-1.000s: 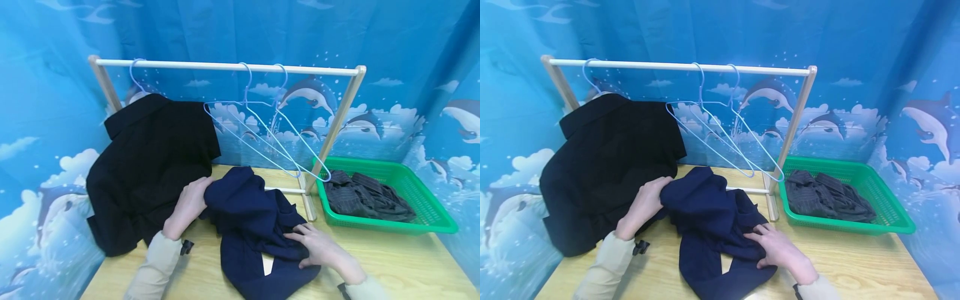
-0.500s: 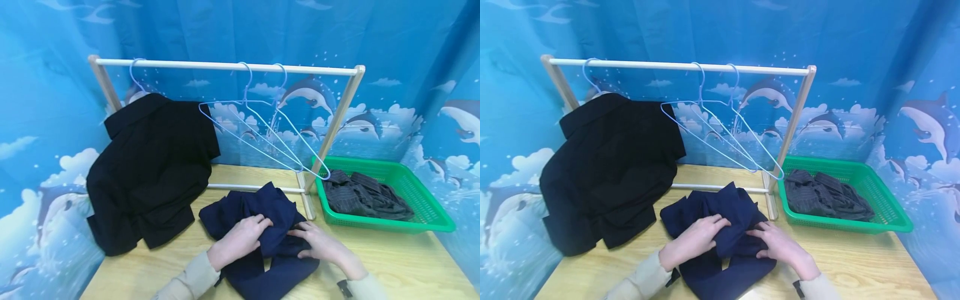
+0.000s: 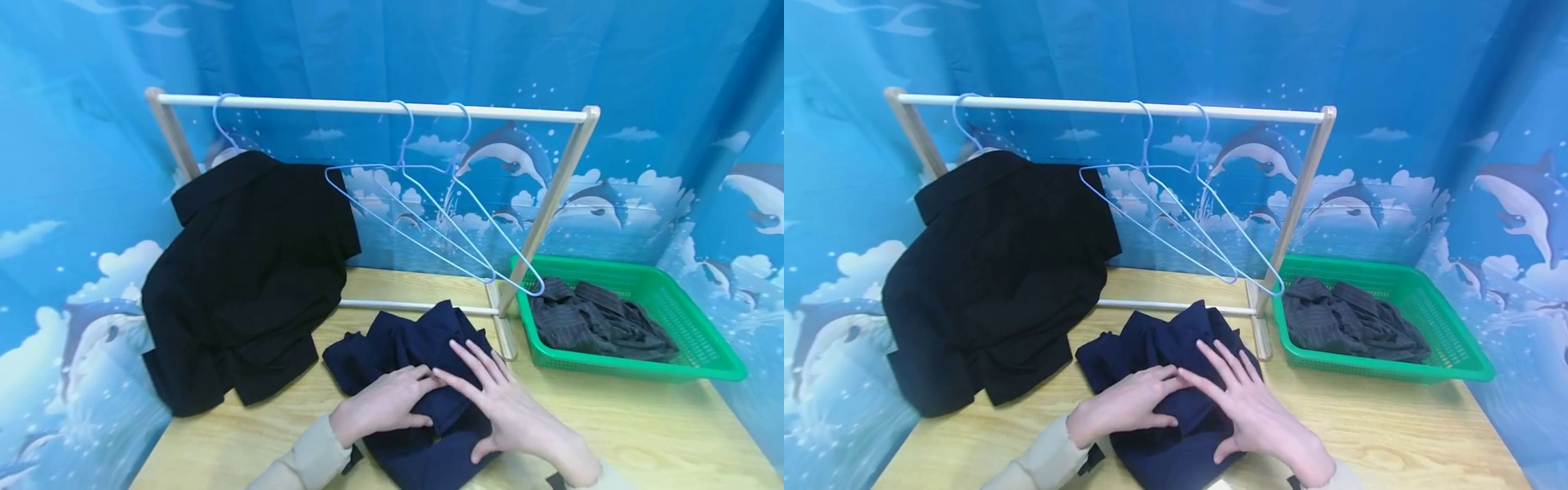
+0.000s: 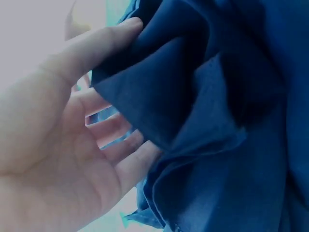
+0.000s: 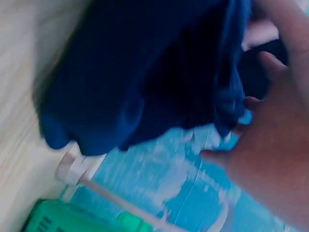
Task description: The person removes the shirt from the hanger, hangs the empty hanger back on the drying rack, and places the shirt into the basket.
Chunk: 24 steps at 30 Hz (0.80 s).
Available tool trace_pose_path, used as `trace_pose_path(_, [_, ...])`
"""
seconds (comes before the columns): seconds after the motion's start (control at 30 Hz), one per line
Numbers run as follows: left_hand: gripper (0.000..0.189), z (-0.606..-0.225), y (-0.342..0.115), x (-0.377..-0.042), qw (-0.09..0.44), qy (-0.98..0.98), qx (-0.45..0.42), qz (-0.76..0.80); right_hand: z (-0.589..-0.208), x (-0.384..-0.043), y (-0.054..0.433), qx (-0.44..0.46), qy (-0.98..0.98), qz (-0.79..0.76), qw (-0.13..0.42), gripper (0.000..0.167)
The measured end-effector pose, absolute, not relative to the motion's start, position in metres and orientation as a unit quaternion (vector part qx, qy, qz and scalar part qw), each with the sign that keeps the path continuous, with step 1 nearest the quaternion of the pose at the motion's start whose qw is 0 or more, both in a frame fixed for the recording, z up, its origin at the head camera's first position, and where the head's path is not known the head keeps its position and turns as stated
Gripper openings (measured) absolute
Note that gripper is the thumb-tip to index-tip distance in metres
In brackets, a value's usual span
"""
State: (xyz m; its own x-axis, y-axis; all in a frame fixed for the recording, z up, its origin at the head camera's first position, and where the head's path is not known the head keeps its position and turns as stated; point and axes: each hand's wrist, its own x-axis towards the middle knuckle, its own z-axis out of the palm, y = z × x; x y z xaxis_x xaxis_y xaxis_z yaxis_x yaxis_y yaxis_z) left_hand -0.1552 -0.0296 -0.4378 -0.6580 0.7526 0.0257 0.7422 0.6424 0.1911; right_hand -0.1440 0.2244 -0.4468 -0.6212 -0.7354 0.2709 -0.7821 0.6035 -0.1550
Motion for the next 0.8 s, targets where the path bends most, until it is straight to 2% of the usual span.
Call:
trace_pose_path(0.13, [0.054, -0.434, -0.034, -0.152, 0.024, 0.906, 0.41, 0.1, -0.458, -0.144, 0.214, 0.419, -0.902, 0.06, 0.082, 0.145])
trace_pose_path(0.23, [0.045, -0.431, -0.039, -0.15, 0.007, 0.908, 0.398, 0.132, -0.463, -0.152, 0.21, 0.403, -0.909, 0.038, 0.097, 0.145])
trace_pose_path(0.4, [0.031, -0.429, -0.054, -0.151, -0.111, 0.909, 0.341, 0.215, -0.465, -0.171, 0.206, 0.402, -0.907, 0.025, 0.12, 0.14])
trace_pose_path(0.47, [0.032, -0.43, -0.062, -0.152, -0.156, 0.911, 0.299, 0.236, -0.464, -0.178, 0.205, 0.404, -0.906, 0.021, 0.123, 0.14])
trace_pose_path(0.53, [0.041, -0.432, -0.072, -0.152, -0.175, 0.921, 0.246, 0.244, -0.463, -0.184, 0.205, 0.402, -0.907, 0.018, 0.122, 0.14])
trace_pose_path(0.63, [0.059, -0.44, -0.085, -0.149, -0.149, 0.943, 0.162, 0.249, -0.46, -0.193, 0.204, 0.4, -0.909, 0.018, 0.117, 0.141])
trace_pose_path(0.8, [0.087, -0.46, -0.094, -0.148, -0.035, 0.959, 0.078, 0.27, -0.455, -0.205, 0.199, 0.404, -0.907, 0.015, 0.115, 0.143])
